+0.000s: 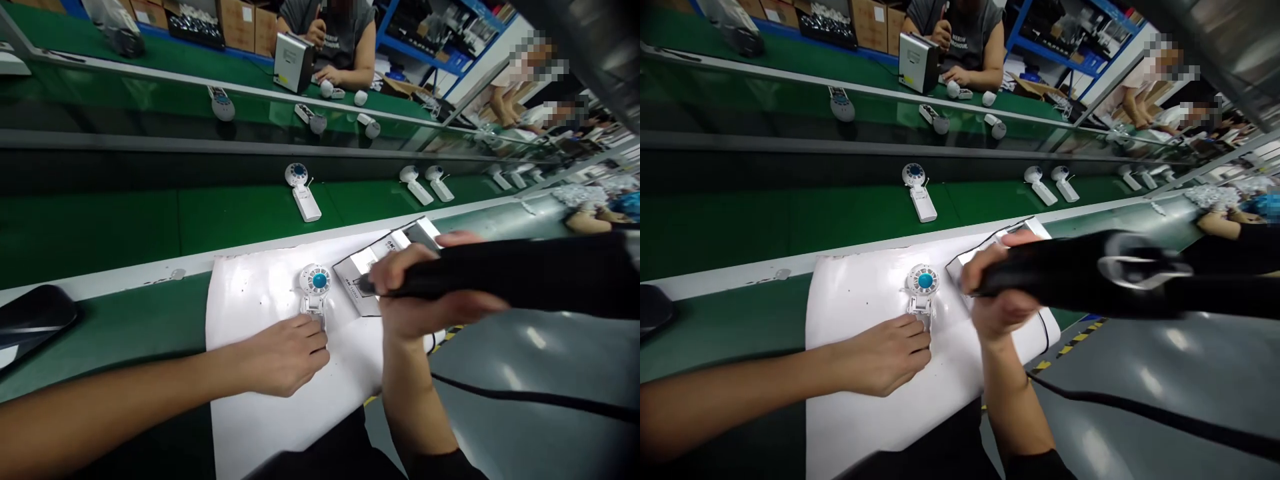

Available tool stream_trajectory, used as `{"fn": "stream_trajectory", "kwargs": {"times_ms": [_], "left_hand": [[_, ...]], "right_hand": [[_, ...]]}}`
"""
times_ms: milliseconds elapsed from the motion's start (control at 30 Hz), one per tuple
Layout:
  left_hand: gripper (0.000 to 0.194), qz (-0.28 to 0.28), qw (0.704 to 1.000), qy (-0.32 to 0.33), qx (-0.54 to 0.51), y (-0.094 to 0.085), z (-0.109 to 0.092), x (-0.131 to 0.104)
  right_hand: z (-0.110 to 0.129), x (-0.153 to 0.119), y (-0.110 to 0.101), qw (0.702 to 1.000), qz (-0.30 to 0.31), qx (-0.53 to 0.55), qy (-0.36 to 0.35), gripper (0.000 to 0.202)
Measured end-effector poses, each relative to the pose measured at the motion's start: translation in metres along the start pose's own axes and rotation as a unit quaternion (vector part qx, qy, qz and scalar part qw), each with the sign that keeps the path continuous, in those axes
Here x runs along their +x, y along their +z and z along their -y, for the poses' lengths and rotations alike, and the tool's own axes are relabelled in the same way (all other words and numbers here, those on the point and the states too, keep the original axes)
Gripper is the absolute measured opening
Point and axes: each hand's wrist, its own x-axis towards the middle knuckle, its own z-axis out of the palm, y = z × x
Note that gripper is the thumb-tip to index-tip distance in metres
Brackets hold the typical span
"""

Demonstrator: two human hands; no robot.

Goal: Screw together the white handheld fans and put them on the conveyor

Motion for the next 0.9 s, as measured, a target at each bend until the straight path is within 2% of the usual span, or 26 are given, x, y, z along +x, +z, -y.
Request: {"fn": "stream_trajectory", "kwargs": {"times_ms": [67,133,267,400,500,667,800,900], "left_hand": [[0.013,0.000,1.000,-0.003,-0.006,0.000,-0.001,0.001],[0.013,-0.002,1.000,-0.005,-0.010,0.000,-0.001,0.001],[0.012,-0.005,1.000,-0.004,-0.012,-0.001,0.000,0.001],[0.014,-0.007,1.000,-0.004,-0.019,-0.002,0.000,0.001],[0.013,-0.003,1.000,-0.005,-0.021,-0.003,-0.001,0.001],[0.013,-0.004,1.000,-0.006,-0.015,-0.002,-0.001,0.001],[0.014,-0.006,1.000,-0.005,-0.008,-0.002,-0.001,0.002],[0.014,-0.006,1.000,-0.005,-0.005,-0.002,0.000,0.003]], "right_hand": [[0.005,0.014,-0.013,0.998,-0.041,-0.041,-0.023,0.055],[0.003,0.019,-0.021,0.997,-0.053,-0.051,-0.009,0.052],[-0.006,0.015,-0.024,0.997,-0.030,-0.063,-0.013,0.056],[0.004,0.019,-0.028,0.997,-0.009,-0.060,-0.052,0.054],[0.011,0.025,-0.033,0.995,-0.017,-0.071,-0.070,0.051],[0.007,0.022,-0.028,0.996,-0.052,-0.064,0.023,0.050],[0.011,0.013,-0.018,0.995,0.011,-0.006,0.099,0.059],[0.011,0.001,-0.007,0.992,0.040,0.032,0.119,0.059]]}}
